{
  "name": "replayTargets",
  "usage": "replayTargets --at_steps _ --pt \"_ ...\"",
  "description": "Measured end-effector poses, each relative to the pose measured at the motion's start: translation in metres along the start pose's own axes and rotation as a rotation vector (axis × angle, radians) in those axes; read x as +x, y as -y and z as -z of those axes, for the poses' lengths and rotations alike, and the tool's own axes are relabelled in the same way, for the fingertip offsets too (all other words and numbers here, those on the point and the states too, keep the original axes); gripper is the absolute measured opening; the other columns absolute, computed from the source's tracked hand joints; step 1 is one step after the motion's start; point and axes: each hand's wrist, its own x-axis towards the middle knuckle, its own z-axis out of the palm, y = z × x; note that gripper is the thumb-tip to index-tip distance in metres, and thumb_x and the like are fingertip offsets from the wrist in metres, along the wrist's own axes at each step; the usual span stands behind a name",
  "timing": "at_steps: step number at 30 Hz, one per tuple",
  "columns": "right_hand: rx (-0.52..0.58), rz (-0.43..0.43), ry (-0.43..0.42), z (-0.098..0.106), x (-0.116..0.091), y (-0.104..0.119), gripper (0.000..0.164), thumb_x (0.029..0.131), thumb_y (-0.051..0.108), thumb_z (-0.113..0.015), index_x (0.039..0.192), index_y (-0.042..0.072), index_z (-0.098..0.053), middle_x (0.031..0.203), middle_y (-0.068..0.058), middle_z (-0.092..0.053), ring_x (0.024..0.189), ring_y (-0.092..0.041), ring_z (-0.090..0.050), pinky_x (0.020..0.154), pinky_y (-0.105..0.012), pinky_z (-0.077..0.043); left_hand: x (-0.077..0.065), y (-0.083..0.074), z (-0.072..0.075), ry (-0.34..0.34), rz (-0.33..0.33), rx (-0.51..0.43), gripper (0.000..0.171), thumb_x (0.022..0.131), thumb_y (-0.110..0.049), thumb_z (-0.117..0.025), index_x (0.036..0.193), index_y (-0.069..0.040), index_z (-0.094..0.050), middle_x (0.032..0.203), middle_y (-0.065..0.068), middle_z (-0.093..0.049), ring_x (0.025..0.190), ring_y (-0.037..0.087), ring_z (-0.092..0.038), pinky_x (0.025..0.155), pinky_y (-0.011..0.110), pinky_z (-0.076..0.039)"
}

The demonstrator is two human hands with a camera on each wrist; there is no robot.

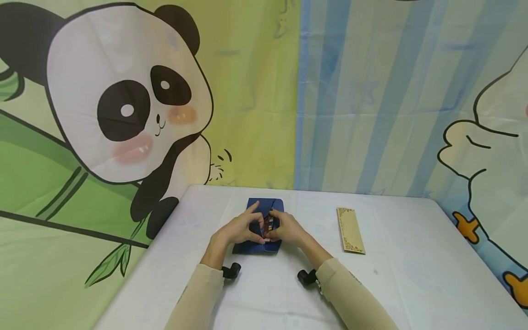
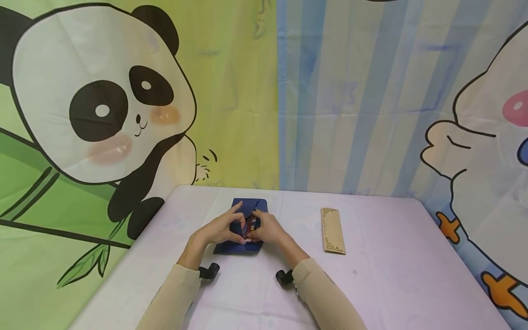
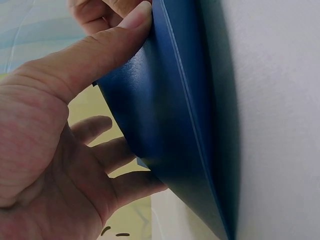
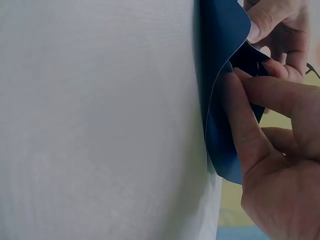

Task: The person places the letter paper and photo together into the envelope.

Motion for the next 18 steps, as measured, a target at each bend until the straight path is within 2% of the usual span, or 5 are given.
replayTargets --at_steps 9,15,16,18 --pt "0.006 -0.012 -0.014 -0.0011 0.0027 -0.0014 0.079 0.083 0.014 -0.088 0.151 0.002 -0.051 0.16 -0.022 -0.045 0.148 -0.039 -0.044 0.117 -0.054 -0.04 0.0002 -0.0008 0.0001 -0.001 -0.001 -0.018 0.036 0.076 -0.033 -0.094 0.093 -0.03 -0.062 0.177 0.007 -0.006 0.155 0.049 -0.027 0.108 0.059 -0.042" --pt "0.009 -0.011 -0.01 -0.0015 0.0025 -0.003 0.079 0.083 0.013 -0.088 0.151 0.002 -0.051 0.162 -0.023 -0.042 0.148 -0.038 -0.043 0.115 -0.051 -0.042 0.0006 -0.001 0.0005 0.005 0.006 -0.004 0.036 0.077 -0.034 -0.093 0.093 -0.031 -0.061 0.177 0.001 -0.001 0.15 0.045 -0.037 0.097 0.05 -0.046" --pt "0.016 -0.011 -0.006 -0.0015 0.0023 -0.003 0.079 0.083 0.012 -0.088 0.152 0.001 -0.05 0.163 -0.023 -0.041 0.147 -0.037 -0.044 0.114 -0.05 -0.044 0.0006 -0.0011 0.0005 0.006 0.005 -0.001 0.036 0.077 -0.034 -0.093 0.093 -0.03 -0.061 0.177 0.001 0.0 0.149 0.045 -0.038 0.096 0.049 -0.046" --pt "0.04 -0.011 0.012 -0.0016 0.0021 -0.0029 0.08 0.084 0.009 -0.086 0.153 0.0 -0.047 0.165 -0.022 -0.037 0.135 -0.035 -0.058 0.107 -0.046 -0.05 0.001 -0.0008 0.0001 0.005 -0.004 0.002 0.036 0.077 -0.033 -0.094 0.095 -0.027 -0.063 0.177 0.002 0.002 0.149 0.045 -0.038 0.096 0.048 -0.046"
